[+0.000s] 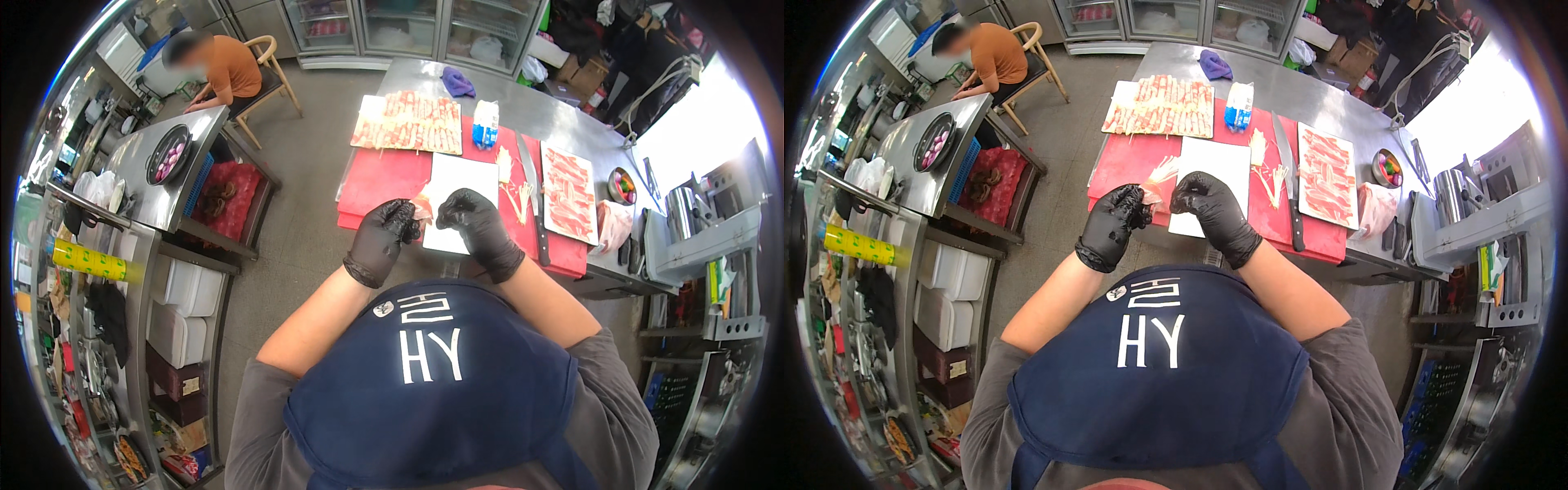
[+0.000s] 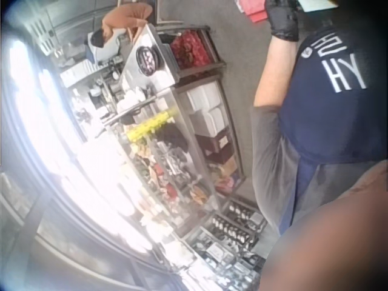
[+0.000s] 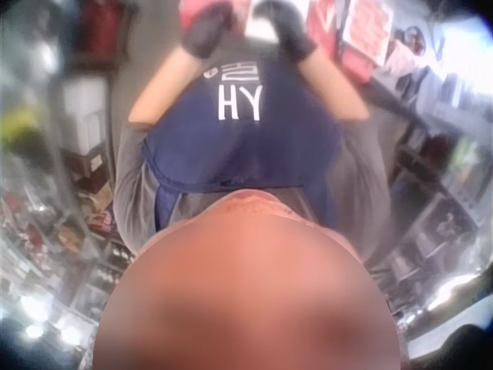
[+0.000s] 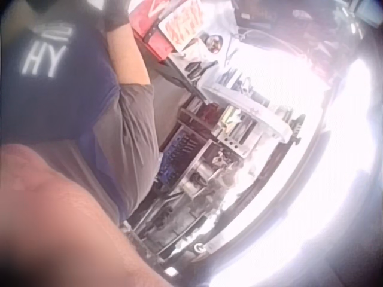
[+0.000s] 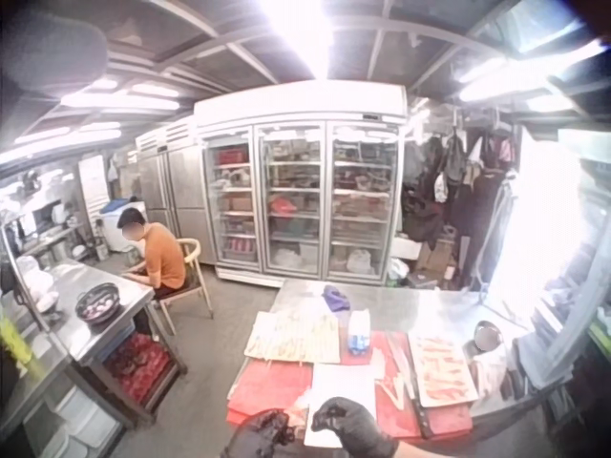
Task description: The person threads thin strips of raw meat onto wooden skewers one at a time, aligning them on a white cutting board. They then place the completed skewers onto a red tray. Later, they open a plastic bag and remove a large piece of raw meat, holding it in both hands.
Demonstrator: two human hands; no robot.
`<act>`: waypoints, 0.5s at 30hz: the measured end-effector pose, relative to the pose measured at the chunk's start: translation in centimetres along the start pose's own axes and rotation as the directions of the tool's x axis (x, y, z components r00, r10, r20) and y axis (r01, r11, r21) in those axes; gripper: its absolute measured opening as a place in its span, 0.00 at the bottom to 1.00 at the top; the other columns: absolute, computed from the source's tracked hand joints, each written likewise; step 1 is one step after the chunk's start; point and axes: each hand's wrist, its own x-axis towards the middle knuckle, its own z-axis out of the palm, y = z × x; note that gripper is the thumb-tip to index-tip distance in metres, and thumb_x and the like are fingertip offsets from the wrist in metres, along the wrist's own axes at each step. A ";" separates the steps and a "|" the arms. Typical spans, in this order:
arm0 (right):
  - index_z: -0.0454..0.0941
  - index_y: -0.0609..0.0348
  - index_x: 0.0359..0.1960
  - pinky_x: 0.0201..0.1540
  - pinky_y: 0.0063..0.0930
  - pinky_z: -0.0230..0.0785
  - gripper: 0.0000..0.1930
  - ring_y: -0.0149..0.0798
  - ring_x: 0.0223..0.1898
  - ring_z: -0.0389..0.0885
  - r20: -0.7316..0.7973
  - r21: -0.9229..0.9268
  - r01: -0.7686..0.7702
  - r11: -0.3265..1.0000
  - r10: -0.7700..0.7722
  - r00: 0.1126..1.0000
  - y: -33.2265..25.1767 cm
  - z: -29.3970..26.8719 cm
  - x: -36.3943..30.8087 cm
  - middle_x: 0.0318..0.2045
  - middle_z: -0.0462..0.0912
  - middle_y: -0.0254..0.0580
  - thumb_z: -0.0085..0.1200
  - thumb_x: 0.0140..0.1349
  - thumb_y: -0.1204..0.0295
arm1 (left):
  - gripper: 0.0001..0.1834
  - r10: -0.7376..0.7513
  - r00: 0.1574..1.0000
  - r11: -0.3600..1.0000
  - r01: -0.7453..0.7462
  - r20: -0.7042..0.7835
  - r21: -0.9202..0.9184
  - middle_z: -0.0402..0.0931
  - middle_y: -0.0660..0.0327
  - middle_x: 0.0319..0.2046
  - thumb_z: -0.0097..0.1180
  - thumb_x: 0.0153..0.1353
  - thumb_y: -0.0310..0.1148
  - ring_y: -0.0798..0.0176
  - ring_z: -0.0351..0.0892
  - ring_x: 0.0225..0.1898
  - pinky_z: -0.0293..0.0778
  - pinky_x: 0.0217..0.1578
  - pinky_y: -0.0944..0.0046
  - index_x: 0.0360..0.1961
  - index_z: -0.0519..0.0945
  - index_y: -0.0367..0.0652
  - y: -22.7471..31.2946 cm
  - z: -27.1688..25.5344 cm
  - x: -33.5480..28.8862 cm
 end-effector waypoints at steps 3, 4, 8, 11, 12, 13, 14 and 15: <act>0.76 0.65 0.43 0.45 0.28 0.72 0.09 0.34 0.38 0.79 0.012 -0.045 0.009 0.999 -0.008 1.000 -0.1 0.2 -0.2 0.33 0.80 0.39 0.53 0.61 0.79 | 0.10 -0.051 0.998 0.996 0.049 0.027 0.078 0.74 0.68 0.26 0.49 0.70 0.33 0.74 0.68 0.26 0.66 0.30 0.72 0.36 0.79 0.38 0.1 0.2 0.2; 0.77 0.65 0.42 0.45 0.27 0.72 0.08 0.32 0.38 0.79 0.008 -0.108 -0.015 0.994 0.016 1.000 -0.1 0.4 -0.1 0.34 0.81 0.38 0.54 0.62 0.77 | 0.10 -0.077 0.997 0.988 0.075 0.008 0.135 0.74 0.68 0.26 0.48 0.70 0.33 0.74 0.68 0.26 0.65 0.29 0.73 0.36 0.79 0.38 0.1 0.4 0.2; 0.78 0.67 0.42 0.44 0.24 0.71 0.09 0.29 0.38 0.79 0.035 -0.320 0.079 0.944 -0.071 0.997 0.2 0.3 -0.1 0.35 0.83 0.37 0.55 0.63 0.74 | 0.11 -0.118 0.993 0.984 0.115 0.010 0.135 0.73 0.68 0.23 0.49 0.70 0.34 0.74 0.67 0.25 0.64 0.28 0.72 0.35 0.78 0.38 0.0 0.7 0.5; 0.78 0.67 0.43 0.44 0.24 0.71 0.10 0.29 0.38 0.79 -0.003 -0.294 0.105 0.950 -0.111 0.994 0.2 -0.4 -0.3 0.34 0.83 0.38 0.54 0.64 0.73 | 0.11 -0.129 0.992 0.977 0.125 0.013 0.175 0.72 0.67 0.22 0.49 0.70 0.34 0.74 0.67 0.24 0.64 0.27 0.71 0.35 0.78 0.38 -0.1 0.5 0.7; 0.78 0.67 0.43 0.44 0.24 0.71 0.10 0.29 0.37 0.79 -0.015 -0.257 0.084 0.963 -0.091 0.996 0.2 -0.7 -0.5 0.34 0.83 0.38 0.53 0.65 0.73 | 0.11 -0.138 0.990 0.978 0.133 0.022 0.158 0.72 0.67 0.23 0.48 0.70 0.34 0.74 0.67 0.24 0.64 0.27 0.71 0.35 0.78 0.38 -0.1 0.3 0.8; 0.78 0.67 0.43 0.44 0.24 0.71 0.10 0.30 0.37 0.79 0.001 -0.257 0.083 0.963 -0.086 0.996 0.3 -0.9 -0.7 0.34 0.83 0.38 0.52 0.65 0.72 | 0.11 -0.163 0.987 0.976 0.159 0.014 0.147 0.72 0.67 0.23 0.48 0.70 0.34 0.74 0.68 0.24 0.64 0.27 0.71 0.35 0.78 0.38 -0.2 0.2 0.8; 0.78 0.67 0.43 0.45 0.24 0.71 0.10 0.30 0.37 0.79 0.014 -0.266 0.064 0.962 -0.062 0.998 0.3 -1.1 -0.9 0.34 0.82 0.38 0.51 0.66 0.72 | 0.11 -0.170 0.985 0.982 0.167 0.023 0.092 0.72 0.67 0.23 0.48 0.70 0.34 0.73 0.68 0.24 0.64 0.27 0.71 0.36 0.78 0.38 -0.3 0.2 0.9; 0.77 0.66 0.44 0.45 0.25 0.72 0.11 0.31 0.37 0.80 0.027 -0.259 0.051 0.965 -0.045 0.999 0.4 -1.3 -1.0 0.35 0.82 0.39 0.50 0.66 0.72 | 0.11 -0.191 0.982 0.981 0.190 0.016 0.044 0.72 0.67 0.23 0.48 0.70 0.34 0.73 0.68 0.24 0.64 0.26 0.71 0.36 0.78 0.38 -0.5 0.2 0.9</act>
